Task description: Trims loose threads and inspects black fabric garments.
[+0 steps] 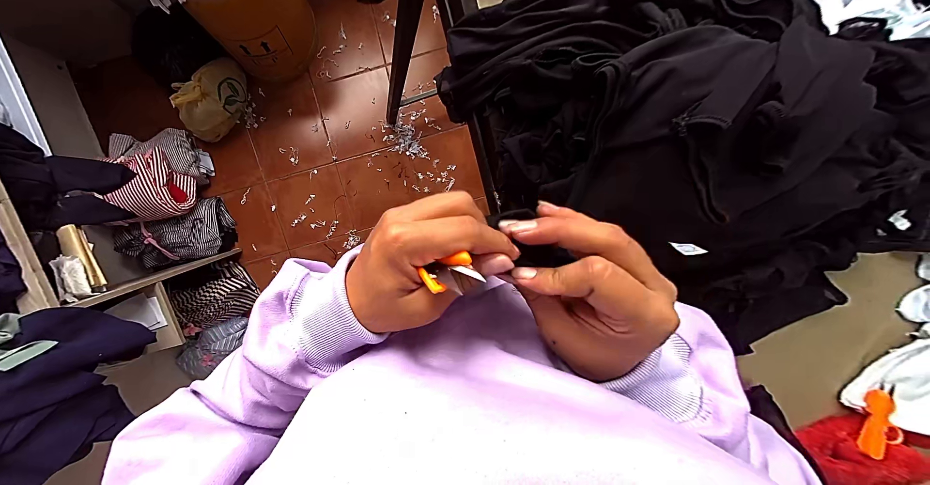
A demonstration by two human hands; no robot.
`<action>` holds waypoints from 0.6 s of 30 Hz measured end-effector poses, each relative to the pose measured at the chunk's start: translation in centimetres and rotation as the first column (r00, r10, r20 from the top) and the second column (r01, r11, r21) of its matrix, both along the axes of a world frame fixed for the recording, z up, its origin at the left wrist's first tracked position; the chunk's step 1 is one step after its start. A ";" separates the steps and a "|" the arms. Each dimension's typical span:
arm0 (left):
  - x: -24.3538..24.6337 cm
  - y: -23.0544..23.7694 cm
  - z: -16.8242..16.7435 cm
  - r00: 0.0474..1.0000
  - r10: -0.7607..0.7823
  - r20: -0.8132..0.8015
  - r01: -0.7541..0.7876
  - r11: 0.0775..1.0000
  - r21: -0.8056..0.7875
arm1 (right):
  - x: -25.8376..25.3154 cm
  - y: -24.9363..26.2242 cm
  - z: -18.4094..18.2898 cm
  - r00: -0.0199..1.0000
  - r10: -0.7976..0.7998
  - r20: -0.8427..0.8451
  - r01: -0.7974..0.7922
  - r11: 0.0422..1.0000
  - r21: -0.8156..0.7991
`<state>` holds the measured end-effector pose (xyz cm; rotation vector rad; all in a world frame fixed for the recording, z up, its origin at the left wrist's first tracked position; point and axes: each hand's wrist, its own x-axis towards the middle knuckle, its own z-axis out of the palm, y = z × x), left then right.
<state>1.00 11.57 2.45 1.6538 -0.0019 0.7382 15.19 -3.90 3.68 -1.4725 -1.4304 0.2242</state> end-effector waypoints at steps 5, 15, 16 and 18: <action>-0.6 2.7 -0.2 0.914 0.402 0.061 -0.391 0.910 -0.139 | -0.2 -0.1 -0.5 0.986 -0.073 -0.150 0.062 0.995 -0.078; 0.9 -0.3 0.8 0.969 -0.244 0.039 0.225 0.808 -0.544 | 0.8 1.6 -0.3 0.883 0.162 -0.440 -0.236 0.964 -0.119; 0.7 0.4 1.2 0.968 -0.233 0.093 0.236 0.719 -0.654 | 0.7 1.8 -0.4 0.844 0.198 -0.499 -0.315 0.935 -0.162; 0.0 2.8 1.9 0.976 -0.125 0.179 0.218 0.614 -0.759 | 0.7 2.0 -0.7 0.873 0.219 -0.436 -0.365 0.886 -0.286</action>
